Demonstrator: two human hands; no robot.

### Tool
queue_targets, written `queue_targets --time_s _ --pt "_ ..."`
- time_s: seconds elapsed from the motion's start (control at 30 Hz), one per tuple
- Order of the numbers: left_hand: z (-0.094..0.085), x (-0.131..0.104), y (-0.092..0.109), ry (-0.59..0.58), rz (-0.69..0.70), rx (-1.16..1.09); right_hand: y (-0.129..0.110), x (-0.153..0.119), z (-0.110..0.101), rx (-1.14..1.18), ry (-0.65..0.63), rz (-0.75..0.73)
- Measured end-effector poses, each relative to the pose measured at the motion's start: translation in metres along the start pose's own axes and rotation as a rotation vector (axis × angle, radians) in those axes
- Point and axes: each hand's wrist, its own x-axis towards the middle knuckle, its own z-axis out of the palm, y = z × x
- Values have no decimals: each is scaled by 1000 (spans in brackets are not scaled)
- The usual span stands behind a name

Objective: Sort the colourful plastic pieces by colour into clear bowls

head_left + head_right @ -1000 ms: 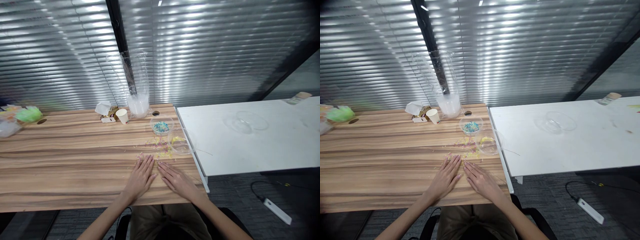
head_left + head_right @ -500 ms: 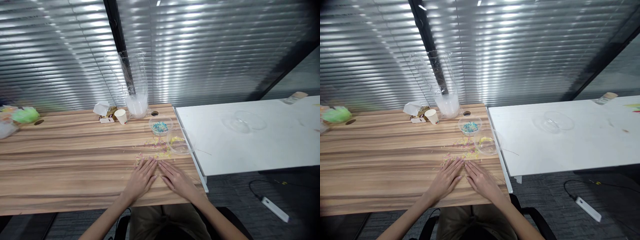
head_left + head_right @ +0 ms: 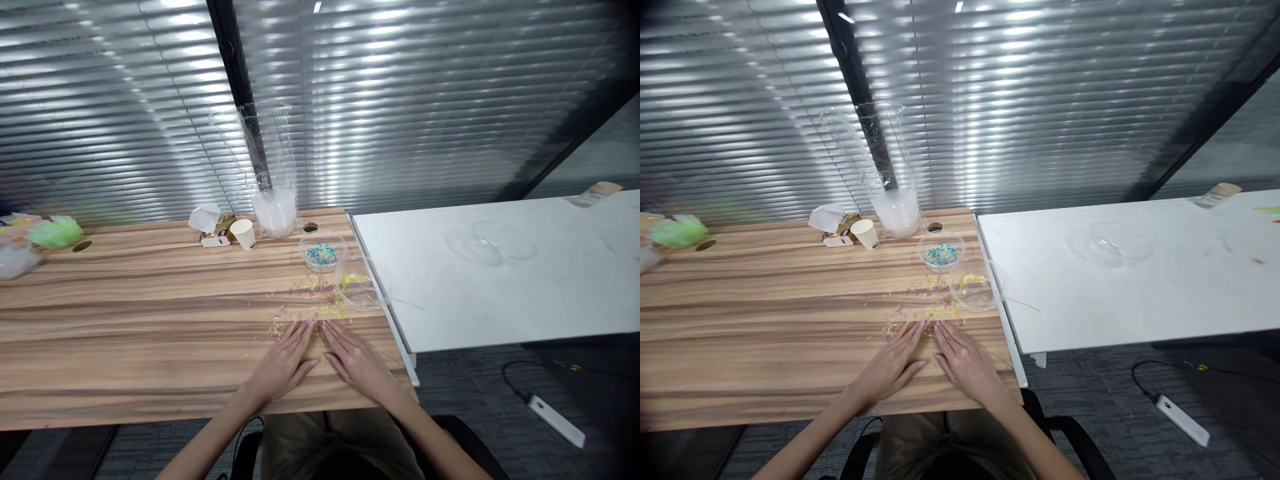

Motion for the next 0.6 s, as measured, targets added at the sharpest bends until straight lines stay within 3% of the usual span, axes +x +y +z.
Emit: queue_targets --time_s 0.27,0.6 --pt "3 -2 -1 -28 19 14 0 1 -1 -30 -21 -17" --pt "7 -4 -2 -25 55 1 -15 0 -2 -16 -36 22"
